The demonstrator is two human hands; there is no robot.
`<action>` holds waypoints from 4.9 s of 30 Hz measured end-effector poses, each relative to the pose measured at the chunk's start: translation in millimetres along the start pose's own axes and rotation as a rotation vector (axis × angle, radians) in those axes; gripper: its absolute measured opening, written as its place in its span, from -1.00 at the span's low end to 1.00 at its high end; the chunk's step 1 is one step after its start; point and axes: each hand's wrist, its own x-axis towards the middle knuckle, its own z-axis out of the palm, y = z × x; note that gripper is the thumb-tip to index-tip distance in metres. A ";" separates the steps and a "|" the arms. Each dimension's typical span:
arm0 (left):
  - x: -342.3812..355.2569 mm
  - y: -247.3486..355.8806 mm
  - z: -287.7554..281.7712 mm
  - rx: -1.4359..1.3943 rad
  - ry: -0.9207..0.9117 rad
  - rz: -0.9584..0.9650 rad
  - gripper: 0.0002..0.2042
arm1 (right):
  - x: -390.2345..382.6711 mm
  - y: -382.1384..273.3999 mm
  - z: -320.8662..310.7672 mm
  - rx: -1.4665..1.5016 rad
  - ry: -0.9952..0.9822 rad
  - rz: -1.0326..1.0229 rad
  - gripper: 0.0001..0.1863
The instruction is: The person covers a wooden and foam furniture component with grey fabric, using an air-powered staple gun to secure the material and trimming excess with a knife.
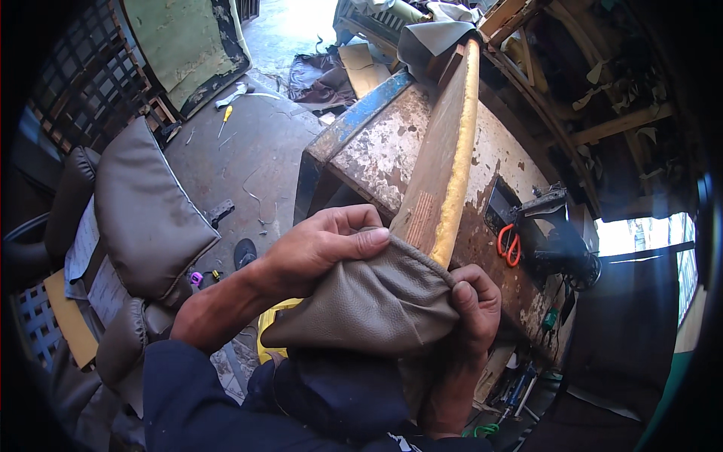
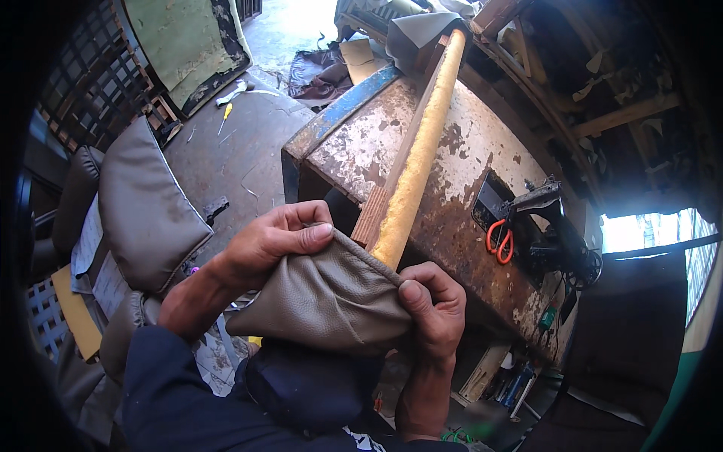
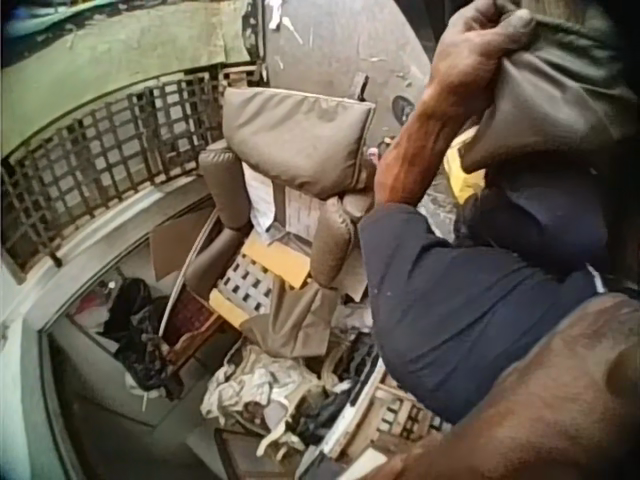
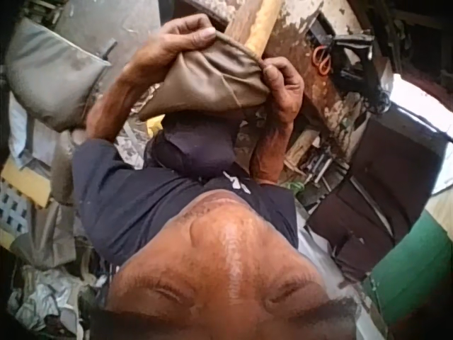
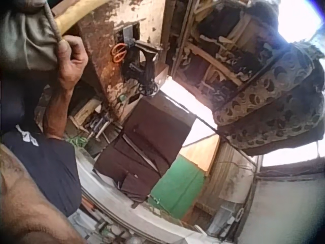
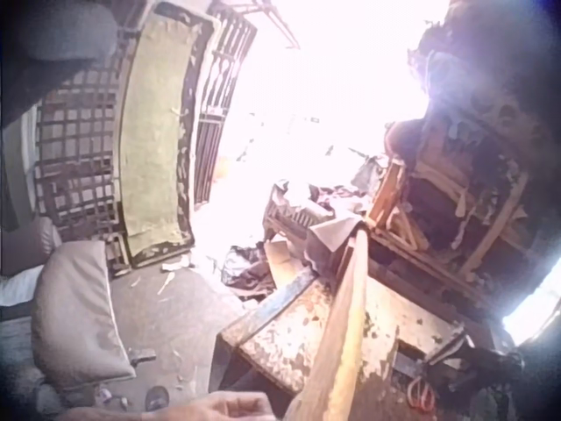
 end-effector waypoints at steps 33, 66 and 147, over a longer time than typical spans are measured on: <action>100.5 -91.8 68.3 1.465 0.147 0.304 -0.31 | -38.0 158.4 -67.8 0.627 0.504 -0.039 -0.66; 129.8 -136.5 68.2 1.866 -0.071 0.054 -0.37 | -266.6 60.9 -401.2 -1.400 1.170 0.909 -0.42; 110.7 -61.1 47.8 1.353 -0.628 -0.254 -0.61 | -162.4 4.4 -254.3 -0.910 0.665 0.294 -0.55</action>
